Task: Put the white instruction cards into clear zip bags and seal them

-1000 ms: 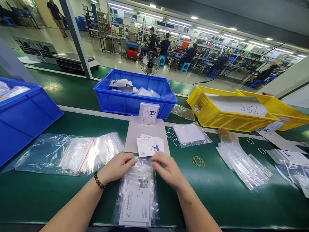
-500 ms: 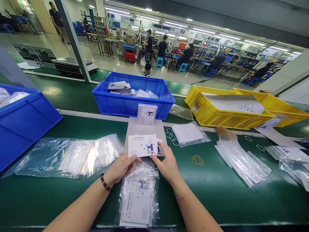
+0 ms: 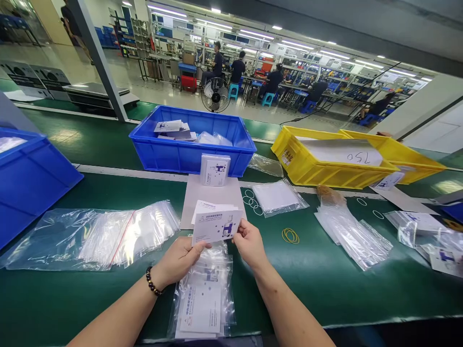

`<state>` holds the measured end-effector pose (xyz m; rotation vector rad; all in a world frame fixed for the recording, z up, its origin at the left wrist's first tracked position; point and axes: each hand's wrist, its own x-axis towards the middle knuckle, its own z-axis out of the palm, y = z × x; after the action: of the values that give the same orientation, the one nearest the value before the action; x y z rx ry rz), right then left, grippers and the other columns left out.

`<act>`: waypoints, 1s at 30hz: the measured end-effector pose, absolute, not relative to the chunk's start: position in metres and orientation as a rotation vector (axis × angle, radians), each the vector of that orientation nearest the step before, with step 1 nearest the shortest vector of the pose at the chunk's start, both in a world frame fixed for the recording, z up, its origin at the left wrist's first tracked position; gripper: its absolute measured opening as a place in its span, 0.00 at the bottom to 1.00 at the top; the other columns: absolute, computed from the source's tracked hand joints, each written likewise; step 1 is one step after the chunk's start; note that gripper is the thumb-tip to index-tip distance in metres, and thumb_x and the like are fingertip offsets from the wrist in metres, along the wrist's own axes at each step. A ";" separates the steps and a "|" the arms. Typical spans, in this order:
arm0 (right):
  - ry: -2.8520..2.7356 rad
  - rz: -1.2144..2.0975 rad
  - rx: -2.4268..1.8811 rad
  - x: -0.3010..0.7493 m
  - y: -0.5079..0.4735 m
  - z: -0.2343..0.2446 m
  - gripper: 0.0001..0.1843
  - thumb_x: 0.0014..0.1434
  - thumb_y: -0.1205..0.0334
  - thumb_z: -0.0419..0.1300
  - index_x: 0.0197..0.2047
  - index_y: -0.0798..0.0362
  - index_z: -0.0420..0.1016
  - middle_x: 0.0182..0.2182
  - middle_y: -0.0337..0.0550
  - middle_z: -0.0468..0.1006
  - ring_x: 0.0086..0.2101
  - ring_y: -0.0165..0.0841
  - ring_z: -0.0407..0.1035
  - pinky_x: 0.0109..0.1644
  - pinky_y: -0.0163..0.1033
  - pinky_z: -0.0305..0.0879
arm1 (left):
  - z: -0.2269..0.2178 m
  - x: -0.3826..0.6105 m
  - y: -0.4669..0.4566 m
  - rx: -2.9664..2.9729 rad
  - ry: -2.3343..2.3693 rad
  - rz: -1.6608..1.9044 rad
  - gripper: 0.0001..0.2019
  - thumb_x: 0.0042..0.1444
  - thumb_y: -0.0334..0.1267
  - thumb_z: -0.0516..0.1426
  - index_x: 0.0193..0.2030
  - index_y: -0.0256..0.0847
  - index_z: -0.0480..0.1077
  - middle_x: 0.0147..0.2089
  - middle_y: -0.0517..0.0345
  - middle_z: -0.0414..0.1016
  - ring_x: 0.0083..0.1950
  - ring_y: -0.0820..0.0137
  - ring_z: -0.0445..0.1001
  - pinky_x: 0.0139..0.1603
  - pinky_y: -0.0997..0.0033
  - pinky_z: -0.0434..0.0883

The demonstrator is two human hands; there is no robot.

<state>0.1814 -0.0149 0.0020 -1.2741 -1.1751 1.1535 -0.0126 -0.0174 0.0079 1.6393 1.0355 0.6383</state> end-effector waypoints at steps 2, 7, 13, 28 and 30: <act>-1.131 1.193 -1.251 0.184 -0.014 0.002 0.11 0.36 0.72 0.48 0.25 0.55 0.68 0.21 0.37 0.71 0.21 0.26 0.63 0.24 0.30 0.59 | 0.008 -0.013 -0.017 1.601 1.087 0.643 0.26 0.55 0.53 0.45 0.13 0.40 0.59 0.19 0.57 0.66 0.38 0.65 0.71 0.41 0.69 0.68; -1.062 1.375 -1.138 0.185 -0.015 0.010 0.07 0.45 0.64 0.56 0.29 0.57 0.71 0.19 0.38 0.71 0.20 0.27 0.64 0.25 0.32 0.61 | 0.012 -0.014 -0.014 1.474 1.116 0.647 0.26 0.54 0.57 0.44 0.17 0.39 0.64 0.15 0.62 0.59 0.24 0.71 0.64 0.32 0.72 0.66; -1.028 1.355 -1.145 0.176 -0.018 0.007 0.13 0.48 0.54 0.61 0.26 0.57 0.72 0.21 0.41 0.74 0.22 0.28 0.68 0.30 0.35 0.66 | 0.011 -0.011 -0.013 1.360 1.046 0.663 0.26 0.53 0.58 0.45 0.29 0.35 0.71 0.14 0.64 0.58 0.18 0.75 0.57 0.32 0.71 0.65; -1.168 0.970 -1.214 0.199 -0.014 0.014 0.12 0.50 0.58 0.59 0.36 0.54 0.75 0.22 0.40 0.76 0.22 0.30 0.67 0.28 0.38 0.68 | 0.016 -0.032 -0.006 1.767 0.813 0.572 0.10 0.52 0.41 0.54 0.26 0.39 0.71 0.33 0.54 0.71 0.37 0.69 0.68 0.40 0.71 0.67; -1.230 0.942 -1.233 0.203 -0.014 0.016 0.09 0.50 0.59 0.59 0.33 0.54 0.76 0.22 0.40 0.76 0.21 0.29 0.66 0.27 0.37 0.67 | 0.015 -0.033 -0.006 1.709 0.810 0.606 0.10 0.52 0.42 0.56 0.27 0.39 0.73 0.38 0.52 0.72 0.42 0.66 0.69 0.43 0.68 0.68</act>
<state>0.2028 -0.0143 0.0156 -1.2331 -1.2300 0.9420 -0.0333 -0.0057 0.0153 1.7090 0.8104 0.6061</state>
